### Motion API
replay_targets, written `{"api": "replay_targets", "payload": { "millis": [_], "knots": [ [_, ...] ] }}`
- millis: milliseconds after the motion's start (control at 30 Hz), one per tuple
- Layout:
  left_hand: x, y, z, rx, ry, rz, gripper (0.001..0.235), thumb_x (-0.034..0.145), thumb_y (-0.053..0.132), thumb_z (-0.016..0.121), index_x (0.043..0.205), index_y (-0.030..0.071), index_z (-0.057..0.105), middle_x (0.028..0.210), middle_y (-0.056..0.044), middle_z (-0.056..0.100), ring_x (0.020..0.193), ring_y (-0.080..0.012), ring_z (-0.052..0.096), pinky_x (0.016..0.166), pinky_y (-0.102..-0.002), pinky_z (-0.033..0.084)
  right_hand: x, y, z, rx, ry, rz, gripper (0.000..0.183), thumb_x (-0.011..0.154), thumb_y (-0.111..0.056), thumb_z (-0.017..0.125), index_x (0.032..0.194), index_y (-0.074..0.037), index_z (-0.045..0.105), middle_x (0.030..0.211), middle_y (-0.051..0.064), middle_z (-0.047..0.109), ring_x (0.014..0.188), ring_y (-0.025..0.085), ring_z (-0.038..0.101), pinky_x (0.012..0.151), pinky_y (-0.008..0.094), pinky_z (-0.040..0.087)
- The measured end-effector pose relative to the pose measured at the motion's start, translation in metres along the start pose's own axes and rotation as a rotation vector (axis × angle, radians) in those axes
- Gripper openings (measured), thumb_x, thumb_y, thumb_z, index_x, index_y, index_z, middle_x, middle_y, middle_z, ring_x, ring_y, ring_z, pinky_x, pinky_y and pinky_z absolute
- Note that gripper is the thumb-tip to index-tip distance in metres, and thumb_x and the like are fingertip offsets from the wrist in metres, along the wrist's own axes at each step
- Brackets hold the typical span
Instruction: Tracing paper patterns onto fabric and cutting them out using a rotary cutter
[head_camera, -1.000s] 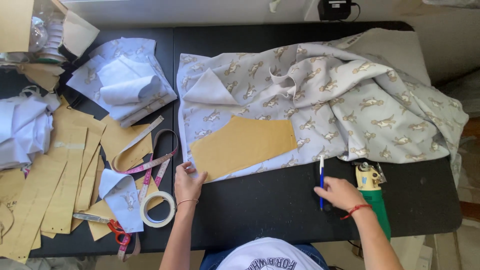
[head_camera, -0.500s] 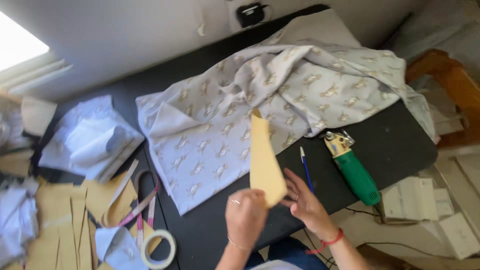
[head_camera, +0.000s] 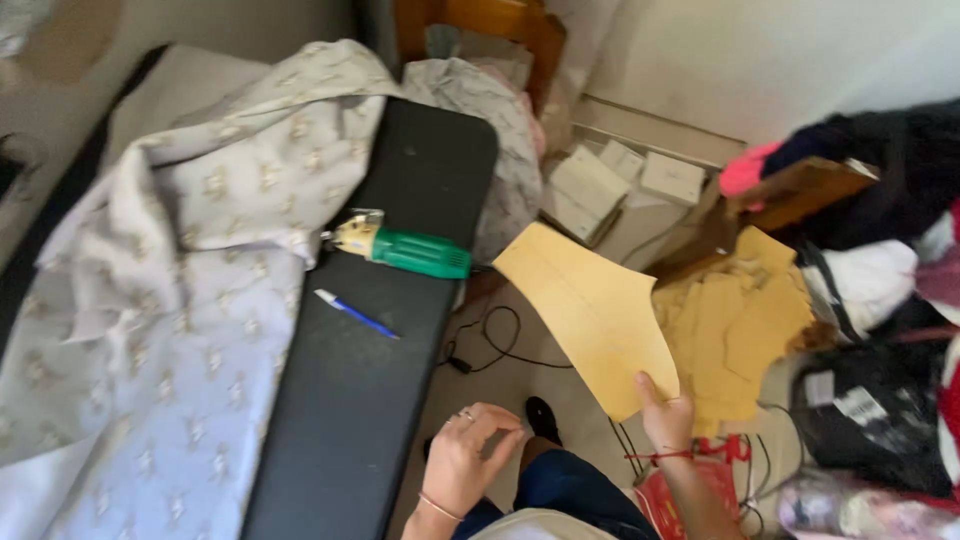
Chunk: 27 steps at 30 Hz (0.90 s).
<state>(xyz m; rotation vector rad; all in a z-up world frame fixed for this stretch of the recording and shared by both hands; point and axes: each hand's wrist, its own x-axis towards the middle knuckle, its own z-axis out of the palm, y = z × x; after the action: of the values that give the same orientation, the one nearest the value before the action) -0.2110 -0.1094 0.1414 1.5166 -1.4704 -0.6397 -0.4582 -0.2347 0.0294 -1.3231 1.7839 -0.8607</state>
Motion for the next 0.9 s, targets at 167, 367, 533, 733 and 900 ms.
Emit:
{"api": "replay_targets", "payload": {
  "millis": [167,367,533,733,900],
  "knots": [
    [0.023,0.014,0.048,0.082,-0.002,-0.094,0.003,0.077,0.016,0.059,0.078,0.013,0.061,0.079,0.002,0.063,0.067,-0.0113,0.060,0.061,-0.023,0.049,0.076,0.313,-0.043,0.447,0.026,0.823,0.034,0.088,-0.033,0.048,0.063,-0.014,0.034,0.049,0.006,0.027,0.042,0.014,0.034,0.040,0.031,0.041],
    [0.042,0.024,0.129,0.124,-0.040,-0.301,0.006,0.079,0.023,0.055,0.078,0.018,0.058,0.083,0.006,0.064,0.063,-0.0069,0.059,0.044,-0.023,0.044,0.093,0.310,-0.102,0.946,0.301,0.826,0.027,0.078,0.000,0.055,0.104,-0.004,0.050,0.095,0.007,0.056,0.085,0.017,0.057,0.075,0.033,0.051],
    [0.055,0.041,0.154,0.153,-0.121,-0.217,0.007,0.077,0.022,0.057,0.081,0.017,0.062,0.081,0.005,0.063,0.061,-0.0112,0.059,0.050,-0.024,0.047,0.143,0.322,-0.119,0.905,0.474,0.840,0.025,0.073,0.008,0.058,0.095,0.002,0.048,0.092,0.012,0.054,0.083,0.021,0.056,0.074,0.043,0.051],
    [0.038,0.026,0.141,0.304,-0.108,-0.414,0.007,0.075,0.024,0.057,0.079,0.022,0.062,0.085,0.013,0.065,0.072,-0.0082,0.062,0.058,-0.025,0.048,0.202,0.437,-0.113,0.669,0.372,0.837,0.021,0.070,-0.017,0.070,0.074,-0.008,0.052,0.063,0.009,0.055,0.050,0.017,0.056,0.033,0.029,0.043],
    [0.025,0.014,0.108,0.281,0.050,-0.315,0.006,0.075,0.020,0.057,0.080,0.018,0.061,0.082,0.008,0.064,0.072,-0.0125,0.062,0.062,-0.026,0.046,0.219,0.489,-0.083,0.994,0.322,0.883,0.024,0.070,0.007,0.050,0.084,-0.012,0.049,0.072,0.009,0.056,0.078,0.020,0.059,0.079,0.046,0.050]
  ]
}}
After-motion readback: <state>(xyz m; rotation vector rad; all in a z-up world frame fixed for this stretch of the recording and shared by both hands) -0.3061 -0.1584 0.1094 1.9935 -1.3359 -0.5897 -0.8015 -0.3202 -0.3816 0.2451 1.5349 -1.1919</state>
